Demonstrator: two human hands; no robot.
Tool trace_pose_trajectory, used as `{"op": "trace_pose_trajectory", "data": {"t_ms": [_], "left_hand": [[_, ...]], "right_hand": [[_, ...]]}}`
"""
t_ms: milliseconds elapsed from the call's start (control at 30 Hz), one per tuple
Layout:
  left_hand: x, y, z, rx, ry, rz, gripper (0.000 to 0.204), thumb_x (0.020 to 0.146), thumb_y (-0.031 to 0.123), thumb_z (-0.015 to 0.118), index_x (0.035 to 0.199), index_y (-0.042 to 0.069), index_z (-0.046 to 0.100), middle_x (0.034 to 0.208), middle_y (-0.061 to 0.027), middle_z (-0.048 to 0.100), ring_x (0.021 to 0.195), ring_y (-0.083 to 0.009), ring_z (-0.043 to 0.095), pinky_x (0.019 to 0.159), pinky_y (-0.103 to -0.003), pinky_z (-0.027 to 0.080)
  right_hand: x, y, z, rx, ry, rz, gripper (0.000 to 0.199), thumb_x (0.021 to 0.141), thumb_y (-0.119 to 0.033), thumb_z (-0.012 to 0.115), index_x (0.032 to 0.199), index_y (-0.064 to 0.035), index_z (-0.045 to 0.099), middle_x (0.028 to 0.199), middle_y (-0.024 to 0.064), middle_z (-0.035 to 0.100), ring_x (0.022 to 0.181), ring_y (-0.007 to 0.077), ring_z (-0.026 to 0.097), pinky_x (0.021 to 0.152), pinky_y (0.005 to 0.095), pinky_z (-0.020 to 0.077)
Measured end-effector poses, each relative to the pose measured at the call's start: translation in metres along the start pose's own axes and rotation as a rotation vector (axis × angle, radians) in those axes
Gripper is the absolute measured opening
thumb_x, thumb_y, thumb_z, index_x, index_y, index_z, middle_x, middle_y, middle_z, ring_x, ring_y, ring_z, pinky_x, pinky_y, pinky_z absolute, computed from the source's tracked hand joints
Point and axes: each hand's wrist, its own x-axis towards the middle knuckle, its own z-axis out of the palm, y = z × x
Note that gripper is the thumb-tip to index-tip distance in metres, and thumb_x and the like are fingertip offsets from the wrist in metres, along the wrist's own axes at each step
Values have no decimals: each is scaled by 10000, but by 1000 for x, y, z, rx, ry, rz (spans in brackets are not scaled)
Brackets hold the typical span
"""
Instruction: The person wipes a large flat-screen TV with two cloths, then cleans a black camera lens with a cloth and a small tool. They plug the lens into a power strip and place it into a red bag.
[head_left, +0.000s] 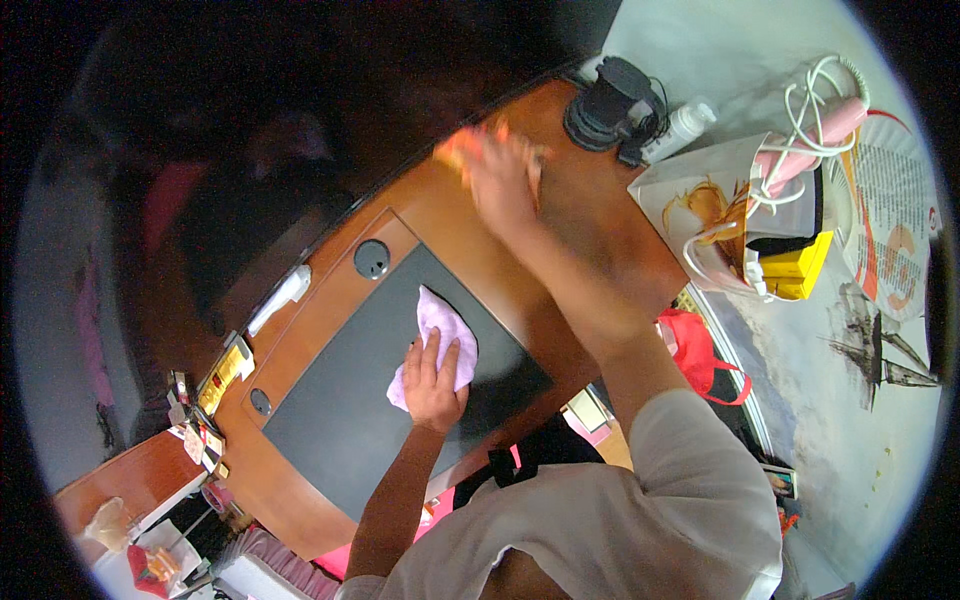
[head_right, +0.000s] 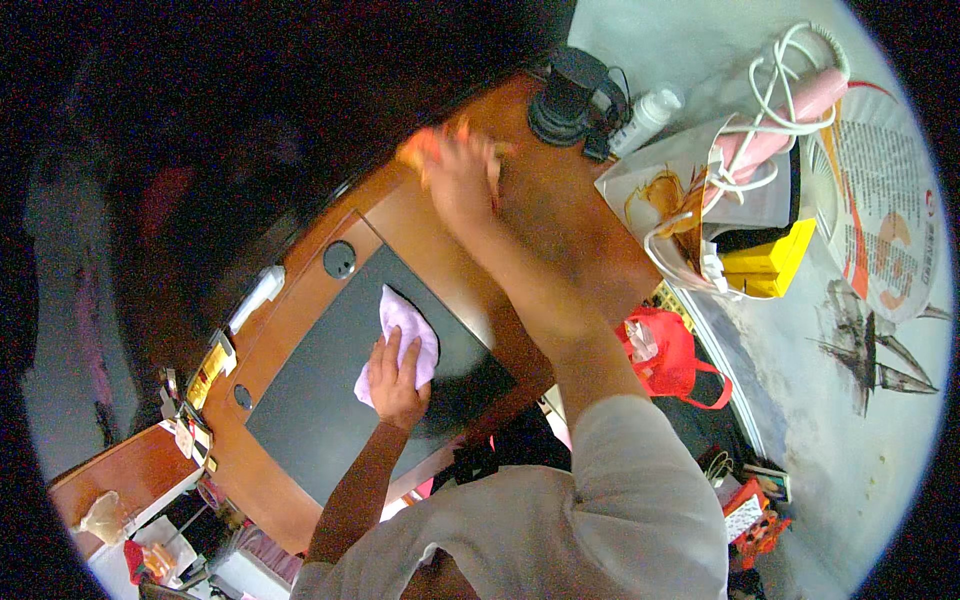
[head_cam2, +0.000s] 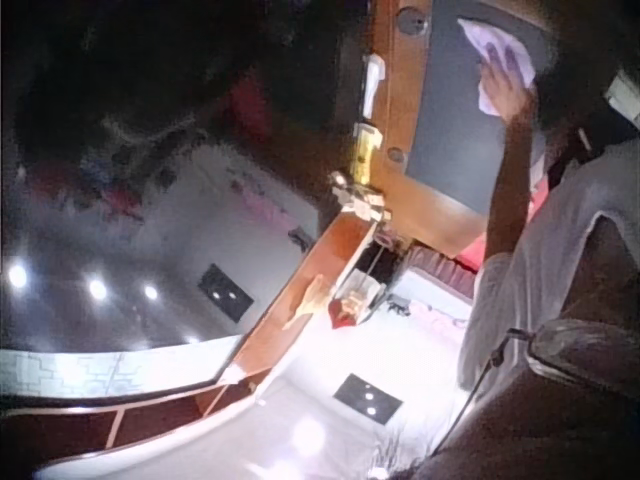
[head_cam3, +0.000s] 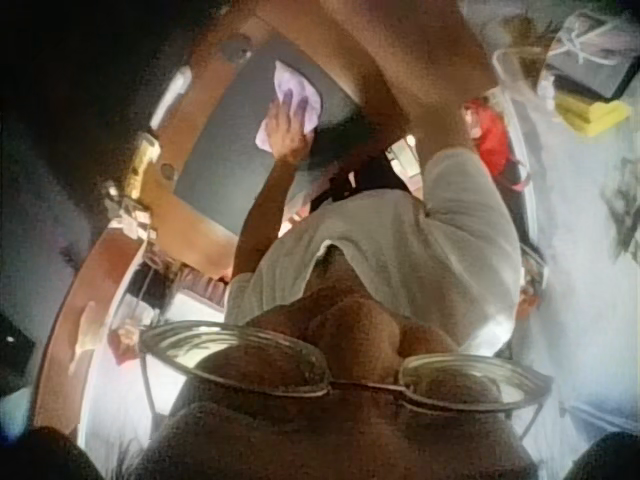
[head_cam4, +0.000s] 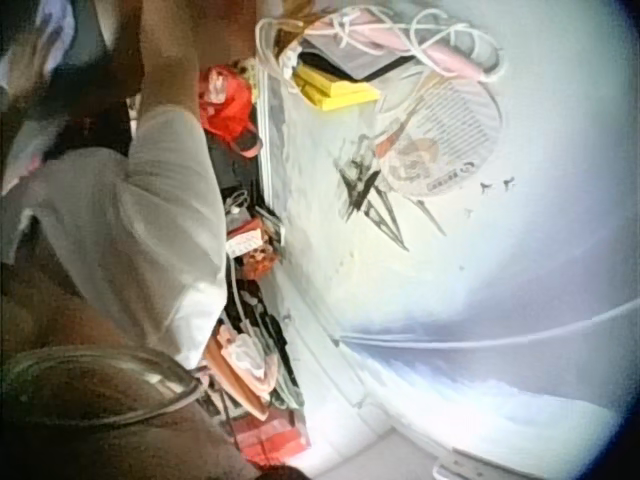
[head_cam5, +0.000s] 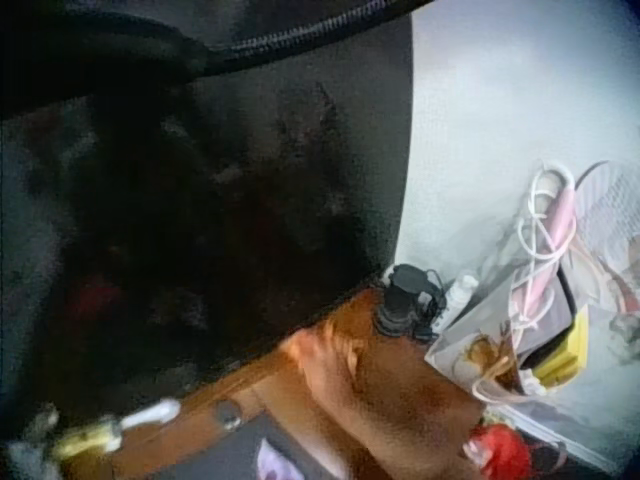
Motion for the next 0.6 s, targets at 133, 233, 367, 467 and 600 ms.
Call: {"op": "trace_pose_trajectory", "data": {"t_ms": [133,233,367,467,600], "left_hand": [[3,6,-6,-41,13,10,696,629,126,732,1309,122,585,1451,-191,467,1261,-459,475,1091,-549,365],[3,7,-9,-81,48,5,654,639,112,721,1282,110,605,1422,-187,501,1227,-442,506,1078,-533,373],[21,-6,-9,-170,130,52,605,636,33,678,1236,94,635,1373,-169,548,1199,-392,523,1032,-489,402],[75,-19,-25,-141,370,-10,608,646,-36,632,1241,89,634,1338,-176,555,1210,-391,503,1055,-466,378],[107,-49,-56,-107,513,-123,654,633,-81,569,1264,77,626,1358,-186,533,1246,-392,475,1095,-447,345]], "right_hand": [[-97,-44,-45,237,-229,-100,364,832,-212,631,1193,-190,667,1319,63,584,1251,328,506,1090,499,350],[-87,-37,-73,294,-520,-127,414,856,-162,637,1269,-194,626,1358,89,554,1235,333,518,1082,476,381],[-14,13,-40,427,313,122,471,875,-13,632,1337,-65,554,1279,197,537,1189,366,522,1052,420,408],[40,28,-14,350,499,371,529,892,-85,661,1372,8,457,1329,244,454,1257,386,439,1083,425,372],[55,-45,38,380,700,507,538,881,-77,660,1369,-25,440,1295,239,446,1227,413,442,1074,491,355]]}}
